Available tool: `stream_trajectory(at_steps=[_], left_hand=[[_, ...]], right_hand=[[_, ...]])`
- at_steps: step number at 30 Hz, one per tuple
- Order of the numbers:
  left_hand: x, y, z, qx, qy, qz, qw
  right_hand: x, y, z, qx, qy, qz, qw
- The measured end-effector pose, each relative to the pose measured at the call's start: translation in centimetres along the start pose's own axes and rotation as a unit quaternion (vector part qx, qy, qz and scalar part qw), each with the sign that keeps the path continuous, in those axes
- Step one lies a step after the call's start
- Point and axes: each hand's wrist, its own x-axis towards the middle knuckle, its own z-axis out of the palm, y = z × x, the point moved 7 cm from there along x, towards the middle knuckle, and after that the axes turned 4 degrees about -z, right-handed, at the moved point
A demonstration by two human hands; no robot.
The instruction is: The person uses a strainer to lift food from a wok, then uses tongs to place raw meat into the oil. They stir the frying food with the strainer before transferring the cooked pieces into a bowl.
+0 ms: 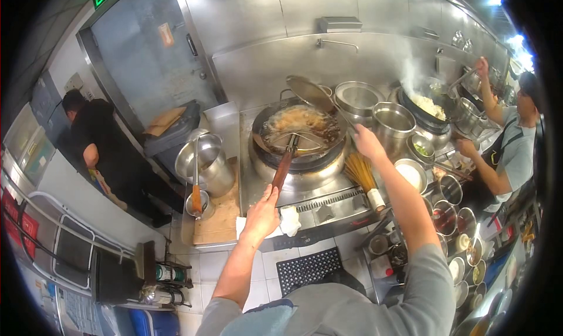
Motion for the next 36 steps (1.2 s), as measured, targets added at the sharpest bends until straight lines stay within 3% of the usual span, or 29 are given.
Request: stream_trajectory(at_steps=[6, 16, 19, 26, 32, 36], left_hand=[[-0.1, 0.4, 0.1, 0.015, 0.033, 0.004, 0.999], [-0.8, 1.0, 1.2, 0.017, 0.019, -0.020, 0.999], [0.5, 1.2, 1.8, -0.003, -0.024, -0.063, 0.998], [2.6, 1.6, 2.7, -0.024, -0.008, -0.056, 0.998], [0.9, 2.7, 1.2, -0.015, 0.015, -0.030, 0.999], [0.8, 3.1, 0.6, -0.019, 0.026, -0.023, 0.999]], right_hand=[[4.7, -3.6, 2.8, -0.176, -0.101, -0.018, 0.979], [2.8, -3.4, -3.9, -0.223, -0.167, -0.091, 0.956], [2.1, -2.2, -6.2, -0.208, -0.131, -0.098, 0.964], [1.2, -1.3, -8.8, -0.140, -0.059, -0.081, 0.985], [3.0, 1.1, -5.1, -0.089, -0.038, -0.053, 0.994], [4.1, 1.4, -0.5, -0.093, -0.114, -0.013, 0.989]])
